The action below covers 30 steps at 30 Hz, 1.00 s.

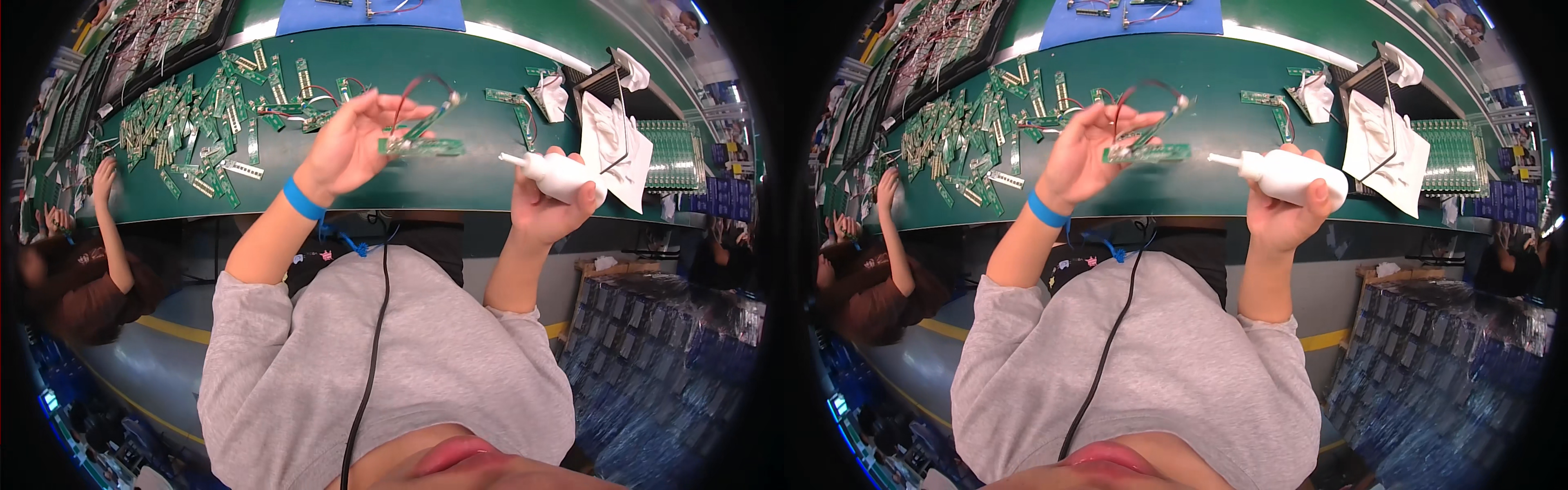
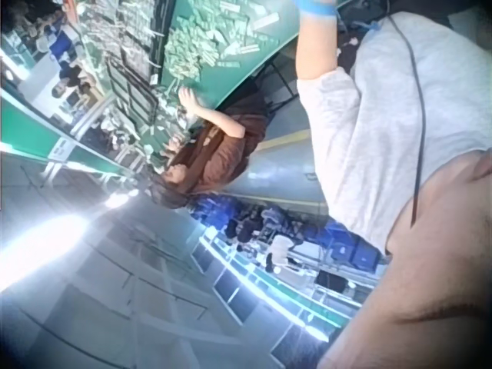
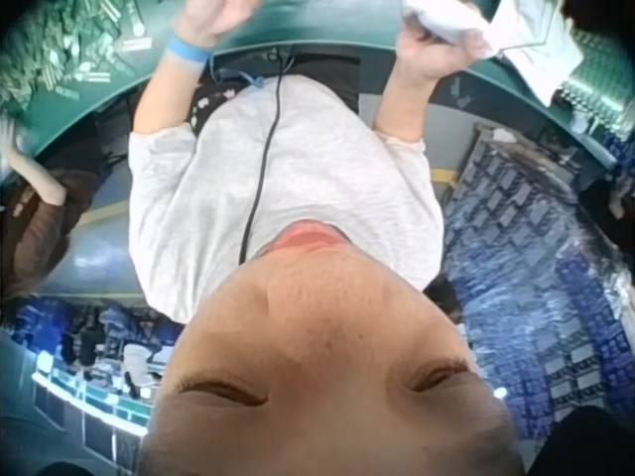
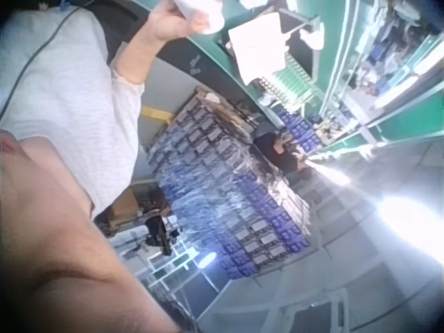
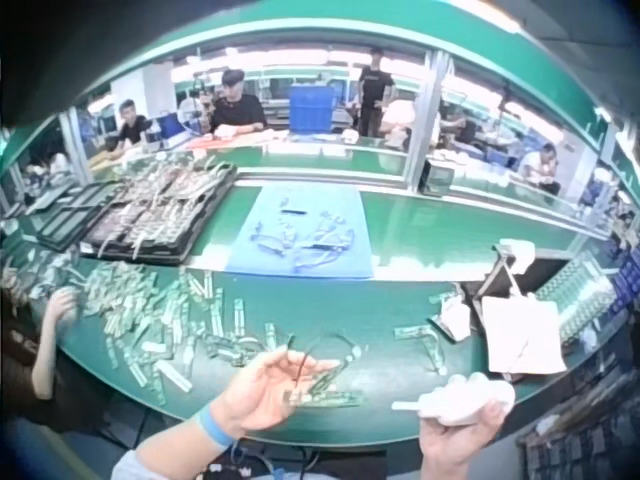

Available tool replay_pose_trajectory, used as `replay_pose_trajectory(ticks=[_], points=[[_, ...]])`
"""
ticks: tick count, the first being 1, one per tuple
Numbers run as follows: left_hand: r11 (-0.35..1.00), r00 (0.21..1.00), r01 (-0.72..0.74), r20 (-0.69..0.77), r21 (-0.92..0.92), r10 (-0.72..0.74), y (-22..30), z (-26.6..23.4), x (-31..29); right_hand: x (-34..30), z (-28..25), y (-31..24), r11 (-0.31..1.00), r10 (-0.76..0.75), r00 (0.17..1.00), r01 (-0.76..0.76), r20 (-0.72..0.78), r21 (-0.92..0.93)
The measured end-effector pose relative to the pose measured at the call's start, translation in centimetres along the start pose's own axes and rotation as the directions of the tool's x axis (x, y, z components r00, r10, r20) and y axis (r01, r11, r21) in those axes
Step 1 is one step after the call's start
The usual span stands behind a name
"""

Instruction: Assembling electronic components onto printed circuit boards and applying adhesive to secure them.

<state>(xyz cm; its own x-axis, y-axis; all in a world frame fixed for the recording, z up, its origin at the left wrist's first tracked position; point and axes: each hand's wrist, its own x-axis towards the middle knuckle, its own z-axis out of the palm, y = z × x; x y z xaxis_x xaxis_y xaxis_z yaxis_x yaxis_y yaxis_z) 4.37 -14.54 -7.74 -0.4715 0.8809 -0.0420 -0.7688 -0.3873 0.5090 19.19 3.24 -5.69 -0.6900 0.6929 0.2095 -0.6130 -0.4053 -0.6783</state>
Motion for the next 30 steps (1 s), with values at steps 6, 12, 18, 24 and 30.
replay_pose_trajectory(ticks=[6, 12, 18, 24, 30], points=[[0.999, 0.977, 0.006, -0.215, 0.041, 0.003, -3.3, -4.5, -0.2, -0.1, 1.4, 0.7, 0.999, 0.027, 1.000, -0.027, 0.005, -0.036], [0.161, 0.757, -0.215, 0.060, 0.963, 0.650, -7.5, -4.2, 3.2, -0.7, 1.9, 0.8, 0.998, 0.020, 1.000, -0.019, 0.016, -0.066], [-0.538, 0.893, 0.150, 0.120, 0.829, 0.434, -6.6, -1.9, 1.2, -0.5, 0.0, 0.2, 0.999, 0.009, 1.000, -0.009, 0.010, -0.041], [-0.531, 0.958, 0.162, -0.002, 0.832, 0.288, -6.2, -3.7, 0.6, -0.4, -0.1, 0.4, 0.999, 0.002, 0.999, -0.004, -0.040, -0.054], [-0.309, 0.780, -0.275, 0.399, 0.911, 0.482, -3.2, -1.4, -0.6, -0.1, 0.4, 0.3, 0.958, -0.188, 0.981, 0.195, 0.054, -0.212]])
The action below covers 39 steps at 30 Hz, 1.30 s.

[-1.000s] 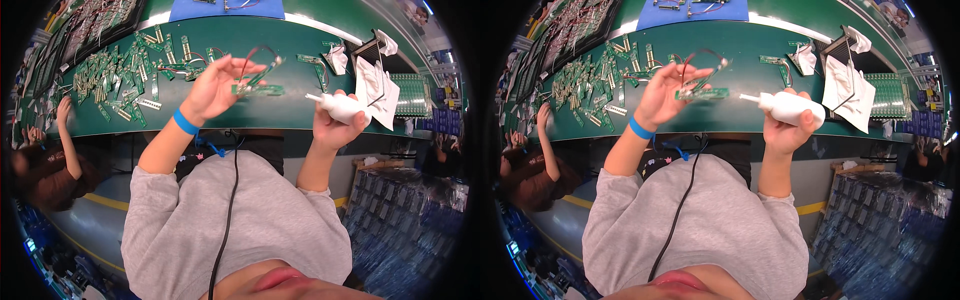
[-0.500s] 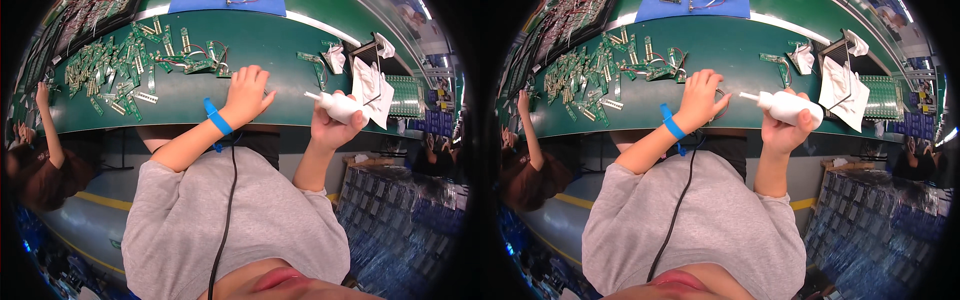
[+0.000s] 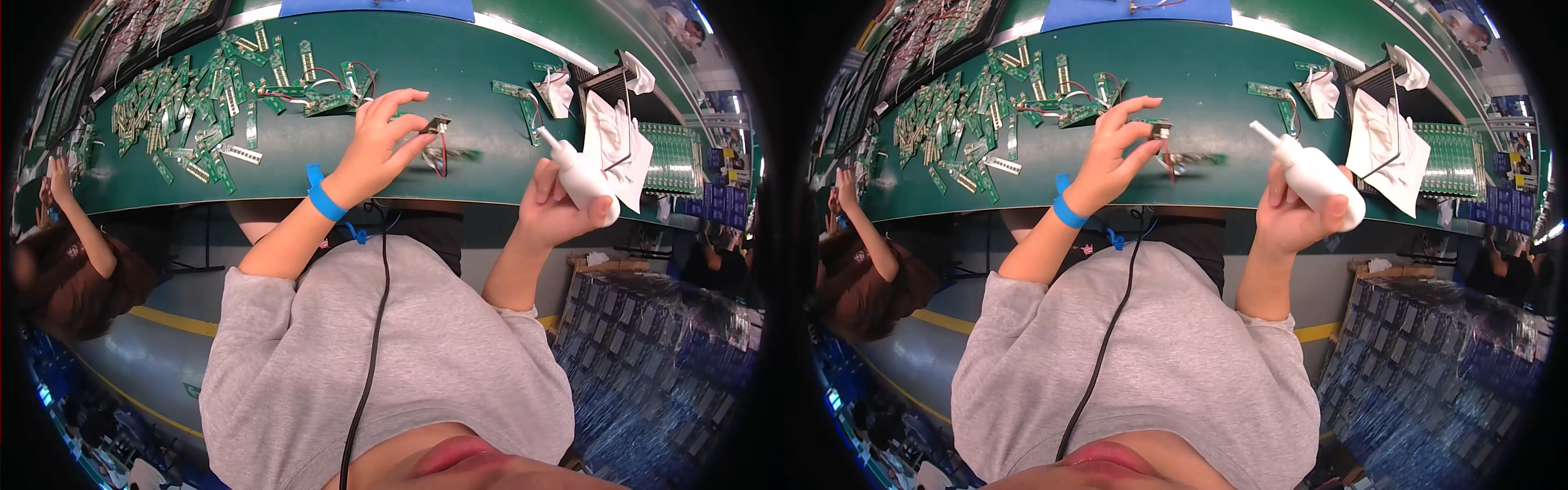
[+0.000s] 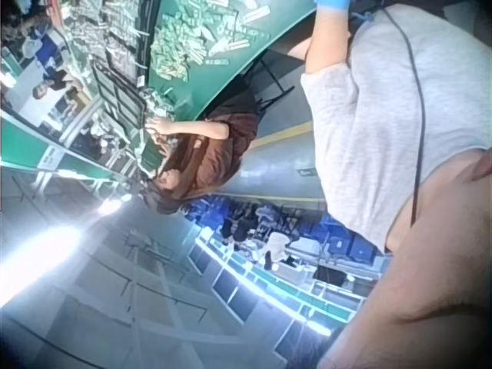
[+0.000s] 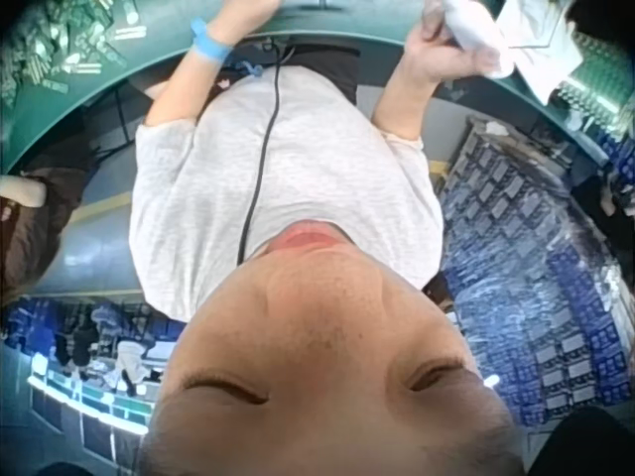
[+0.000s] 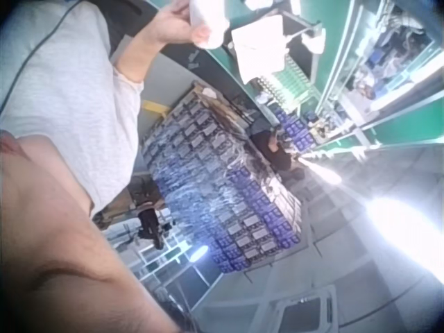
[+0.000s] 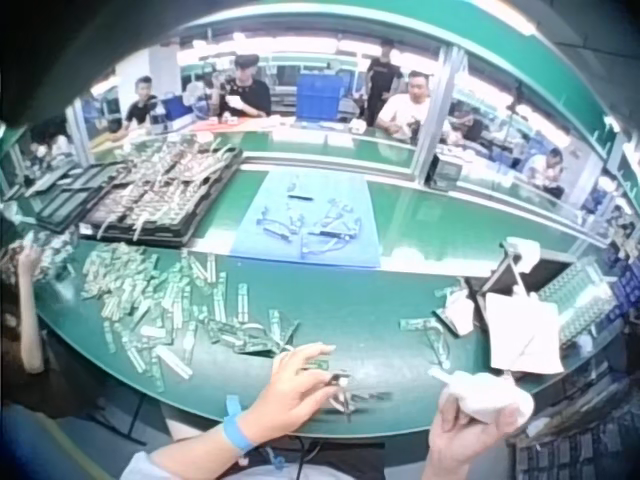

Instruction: Assembling electronic components onto printed circuit boards and applying adhesive to secure them.

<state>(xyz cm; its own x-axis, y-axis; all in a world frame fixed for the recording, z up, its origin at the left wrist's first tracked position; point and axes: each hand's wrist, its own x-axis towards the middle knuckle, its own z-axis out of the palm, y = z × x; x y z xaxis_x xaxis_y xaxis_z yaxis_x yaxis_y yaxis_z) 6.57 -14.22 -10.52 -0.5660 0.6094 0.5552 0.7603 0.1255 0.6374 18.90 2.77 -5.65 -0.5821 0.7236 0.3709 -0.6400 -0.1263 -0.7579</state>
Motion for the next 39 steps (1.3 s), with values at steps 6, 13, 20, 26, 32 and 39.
replay_pose_trajectory(ticks=[6, 13, 20, 26, 32, 39], points=[[0.792, 0.978, 0.112, -0.075, -0.600, -0.195, 2.5, -1.0, -0.9, -2.4, 1.2, 0.4, 0.939, -0.210, 0.969, 0.236, 0.127, -0.249], [0.571, 0.942, 0.273, 0.095, -0.774, -0.322, 4.4, -2.2, -1.1, -3.2, 3.2, 1.0, 0.848, -0.352, 0.869, 0.453, 0.348, -0.274], [0.712, 0.939, 0.220, -0.052, -0.667, -0.339, 5.1, -1.3, -1.8, -3.1, 3.3, 0.9, 0.827, -0.196, 0.755, 0.470, 0.626, -0.308], [0.865, 0.950, 0.158, -0.166, -0.476, -0.265, 4.9, -1.1, -2.1, -3.7, 4.9, 2.5, 0.763, -0.404, 0.744, 0.595, 0.532, -0.253], [0.899, 0.948, 0.146, -0.203, -0.412, -0.247, 4.9, -1.2, -2.1, -3.4, 4.7, 2.4, 0.689, -0.417, 0.675, 0.671, 0.608, -0.272], [0.910, 0.958, 0.196, -0.127, -0.365, -0.258, 4.9, -1.5, -2.3, -3.4, 4.5, 2.7, 0.662, -0.426, 0.670, 0.689, 0.608, -0.295]])
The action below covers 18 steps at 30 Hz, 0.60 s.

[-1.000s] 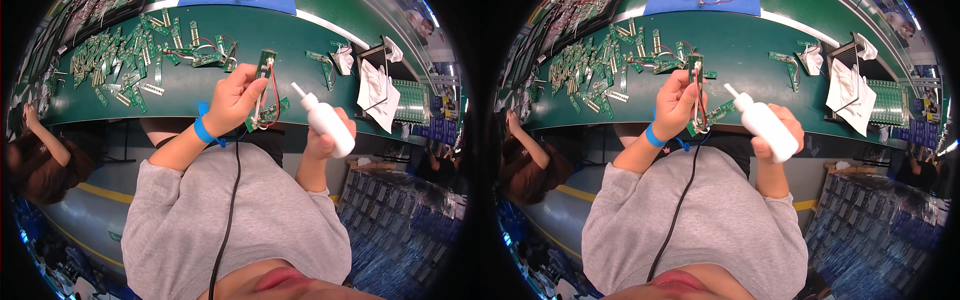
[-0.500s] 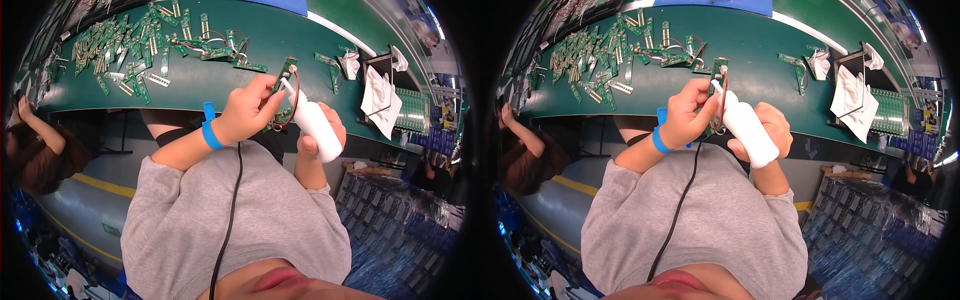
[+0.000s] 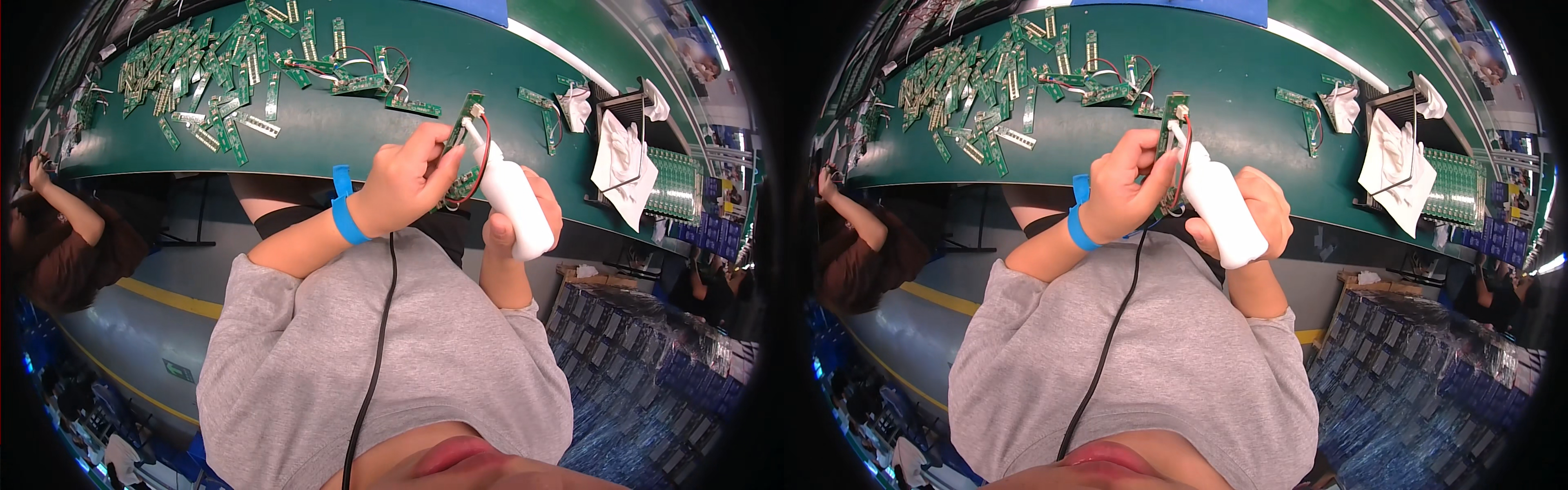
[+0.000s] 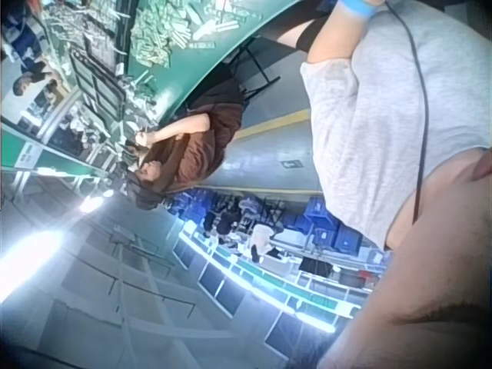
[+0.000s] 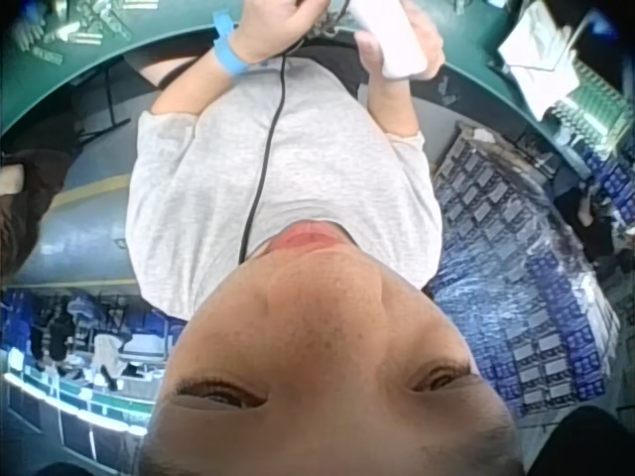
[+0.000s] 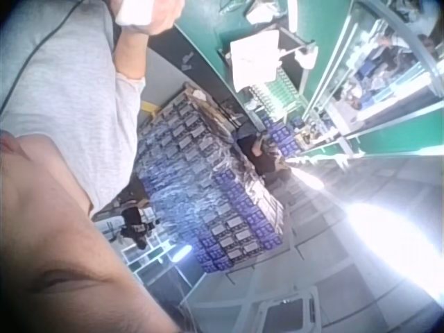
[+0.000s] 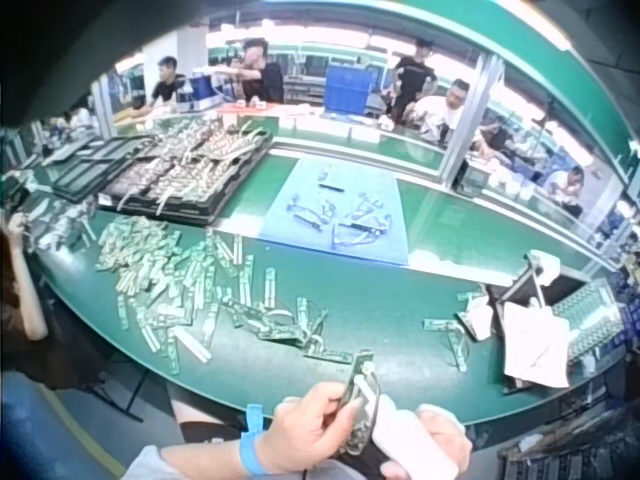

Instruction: Assembling electronic components onto printed circuit boards and applying adhesive to secure them.

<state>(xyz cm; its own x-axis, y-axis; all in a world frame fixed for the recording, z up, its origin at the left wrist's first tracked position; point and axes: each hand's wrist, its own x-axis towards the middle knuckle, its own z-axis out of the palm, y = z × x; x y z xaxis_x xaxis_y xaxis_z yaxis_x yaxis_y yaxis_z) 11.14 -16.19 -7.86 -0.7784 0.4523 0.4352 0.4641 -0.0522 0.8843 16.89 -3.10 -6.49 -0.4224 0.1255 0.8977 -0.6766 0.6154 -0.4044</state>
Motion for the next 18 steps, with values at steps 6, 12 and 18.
replay_pose_trajectory(ticks=[6, 12, 18], points=[[0.998, 0.995, -0.053, -0.090, -0.038, 0.049, -0.3, 0.3, 0.1, 0.2, 0.0, -0.2, 0.999, 0.025, 1.000, -0.025, -0.014, -0.032], [0.996, 0.996, -0.032, -0.088, -0.088, 0.025, -0.2, 0.2, 0.0, -0.2, -0.8, -0.3, 0.989, 0.135, 0.990, -0.136, -0.028, -0.052], [0.993, 0.991, -0.043, -0.132, -0.106, 0.029, -0.8, -0.6, 1.0, -0.6, -1.1, 0.2, 0.931, 0.363, 0.879, -0.327, -0.307, 0.166]])
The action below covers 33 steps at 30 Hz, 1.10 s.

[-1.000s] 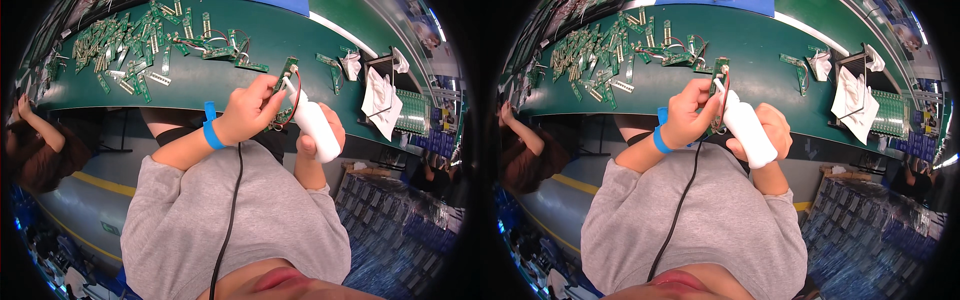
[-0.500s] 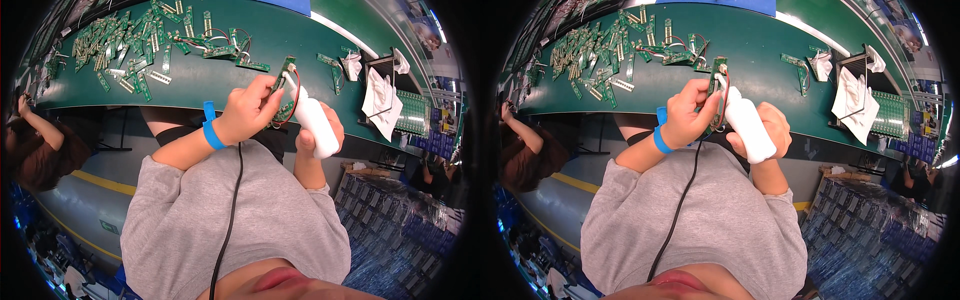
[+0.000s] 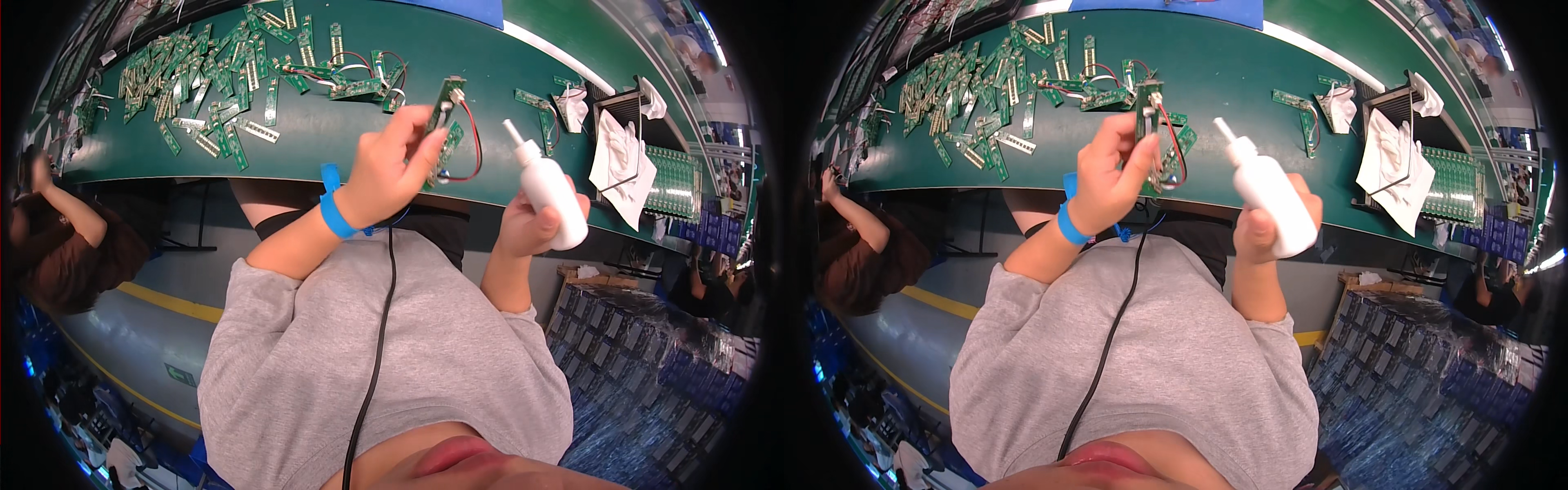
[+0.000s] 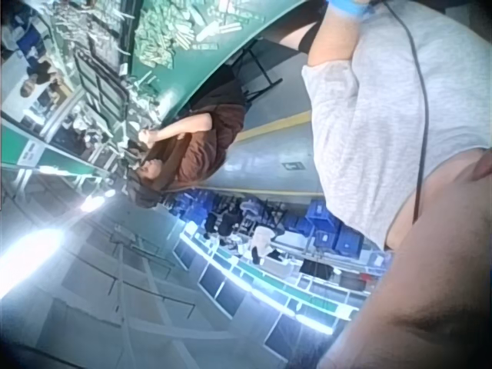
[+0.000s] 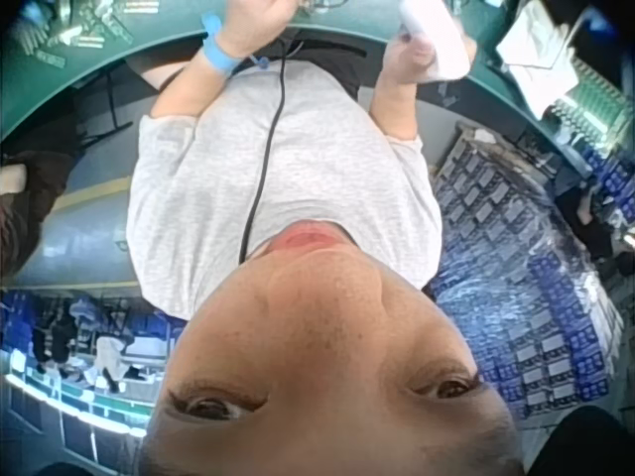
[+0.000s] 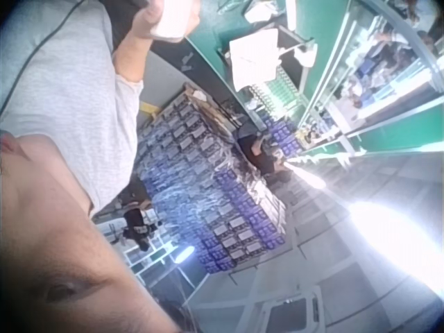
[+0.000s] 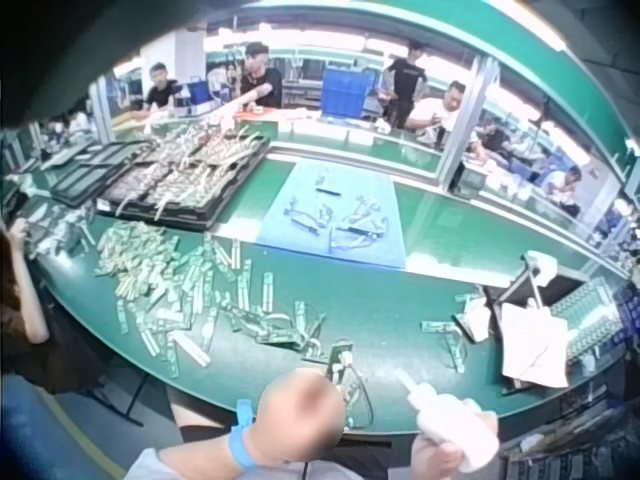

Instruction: Assembling electronic components onto printed circuit boards and applying adhesive to secure them.

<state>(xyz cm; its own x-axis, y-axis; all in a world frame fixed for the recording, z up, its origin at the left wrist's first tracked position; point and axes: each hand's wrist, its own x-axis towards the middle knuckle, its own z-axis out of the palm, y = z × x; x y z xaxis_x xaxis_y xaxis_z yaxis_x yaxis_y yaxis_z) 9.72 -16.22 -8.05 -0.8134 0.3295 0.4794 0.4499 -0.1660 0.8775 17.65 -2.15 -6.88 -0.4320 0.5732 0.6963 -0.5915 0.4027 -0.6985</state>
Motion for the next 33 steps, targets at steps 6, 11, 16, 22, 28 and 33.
replay_pose_trajectory(ticks=[6, 11, 16, 22, 28, 33], points=[[0.915, 0.914, 0.269, 0.221, 0.302, -0.341, -6.0, -0.1, 1.2, 1.2, -1.4, 0.2, 0.995, 0.044, 0.989, -0.056, -0.140, -0.088], [0.907, 0.895, 0.228, 0.290, 0.354, -0.338, -7.9, -1.0, 0.0, 0.9, -2.5, 0.6, 0.995, 0.044, 0.986, -0.058, -0.163, -0.078], [0.887, 0.894, 0.163, 0.315, 0.432, -0.318, -7.2, -2.0, -0.5, 0.5, -2.3, 0.6, 0.993, 0.086, 0.980, -0.098, -0.180, -0.059], [0.731, 0.833, 0.091, 0.351, 0.677, -0.429, -7.1, -2.4, -1.9, 0.2, -2.6, 0.8, 0.991, 0.104, 0.985, -0.113, -0.139, -0.064], [0.677, 0.853, 0.088, 0.295, 0.731, -0.430, -6.3, -1.4, -1.8, 0.3, -3.0, 1.1, 0.995, 0.080, 0.992, -0.074, -0.098, 0.060], [0.619, 0.912, -0.005, 0.258, 0.786, -0.319, -6.4, -0.3, -2.5, 0.3, -3.0, 1.0, 0.998, 0.049, 0.984, -0.041, -0.171, 0.052]])
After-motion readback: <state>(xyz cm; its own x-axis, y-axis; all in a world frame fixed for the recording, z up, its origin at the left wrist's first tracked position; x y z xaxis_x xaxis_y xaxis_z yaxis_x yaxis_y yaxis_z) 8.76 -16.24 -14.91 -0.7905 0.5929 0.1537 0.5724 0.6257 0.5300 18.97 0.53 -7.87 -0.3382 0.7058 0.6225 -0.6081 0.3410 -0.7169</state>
